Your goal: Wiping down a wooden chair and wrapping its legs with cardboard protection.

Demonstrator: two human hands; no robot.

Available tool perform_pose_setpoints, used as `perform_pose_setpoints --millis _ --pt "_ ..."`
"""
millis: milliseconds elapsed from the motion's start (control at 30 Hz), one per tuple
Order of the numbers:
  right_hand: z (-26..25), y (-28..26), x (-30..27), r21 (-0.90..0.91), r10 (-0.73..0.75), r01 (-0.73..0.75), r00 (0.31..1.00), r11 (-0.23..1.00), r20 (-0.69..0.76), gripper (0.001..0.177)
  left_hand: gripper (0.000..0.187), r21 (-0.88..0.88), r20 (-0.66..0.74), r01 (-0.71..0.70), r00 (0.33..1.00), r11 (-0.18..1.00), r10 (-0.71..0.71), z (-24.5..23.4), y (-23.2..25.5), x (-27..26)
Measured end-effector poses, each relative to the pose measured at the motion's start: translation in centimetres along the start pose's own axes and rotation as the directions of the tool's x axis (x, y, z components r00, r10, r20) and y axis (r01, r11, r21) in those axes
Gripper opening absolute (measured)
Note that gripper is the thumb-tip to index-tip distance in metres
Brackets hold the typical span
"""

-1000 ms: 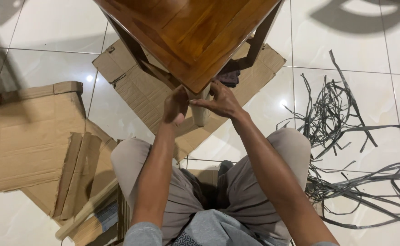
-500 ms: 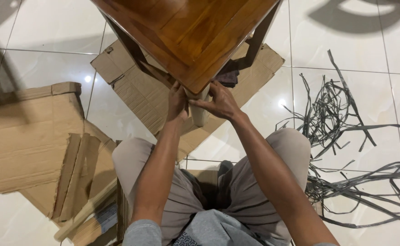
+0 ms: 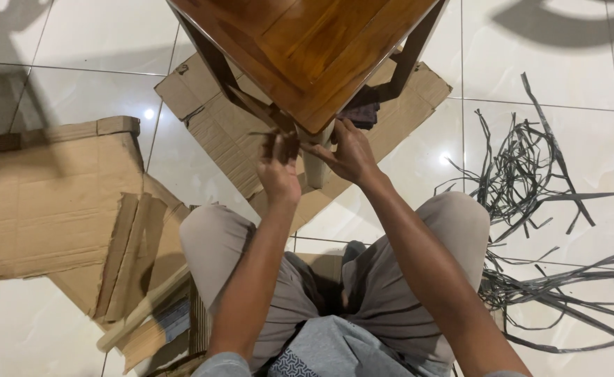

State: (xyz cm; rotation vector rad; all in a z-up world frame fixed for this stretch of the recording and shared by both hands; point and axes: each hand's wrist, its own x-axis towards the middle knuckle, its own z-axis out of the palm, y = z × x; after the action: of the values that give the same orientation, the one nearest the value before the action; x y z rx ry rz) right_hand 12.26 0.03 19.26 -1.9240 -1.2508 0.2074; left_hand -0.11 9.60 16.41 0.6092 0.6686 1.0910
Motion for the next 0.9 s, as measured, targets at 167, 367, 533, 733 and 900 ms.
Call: perform_pose_setpoints --millis 167,367,533,733,900 --pt "1.0 -0.4 -0.9 -0.011 -0.003 0.003 0.998 1.000 -0.069 0.053 0.020 0.094 0.172 -0.253 0.957 0.963 0.234 -1.0 -1.9 -3.1" --pt "-1.0 -2.6 -2.4 -0.016 0.087 -0.087 0.996 0.996 0.019 0.071 0.006 0.398 0.185 -0.355 0.934 0.846 0.305 1.1 -0.4 -5.7" --pt "-2.4 -2.9 -3.3 -0.036 0.191 -0.190 0.981 0.981 0.041 0.039 0.013 0.492 0.215 -0.345 0.938 0.799 0.272 0.5 -1.1 -5.4" --pt "-1.0 -2.6 -3.9 -0.018 0.175 -0.175 0.984 0.984 -0.029 0.020 0.015 0.500 0.186 -0.269 0.962 0.823 0.201 1.0 -0.6 -5.8" --pt "1.0 -2.2 -4.9 0.056 0.152 -0.150 0.988 0.987 -0.033 0.013 0.012 0.469 0.159 -0.166 0.982 0.868 0.102 0.7 -0.9 -5.6"
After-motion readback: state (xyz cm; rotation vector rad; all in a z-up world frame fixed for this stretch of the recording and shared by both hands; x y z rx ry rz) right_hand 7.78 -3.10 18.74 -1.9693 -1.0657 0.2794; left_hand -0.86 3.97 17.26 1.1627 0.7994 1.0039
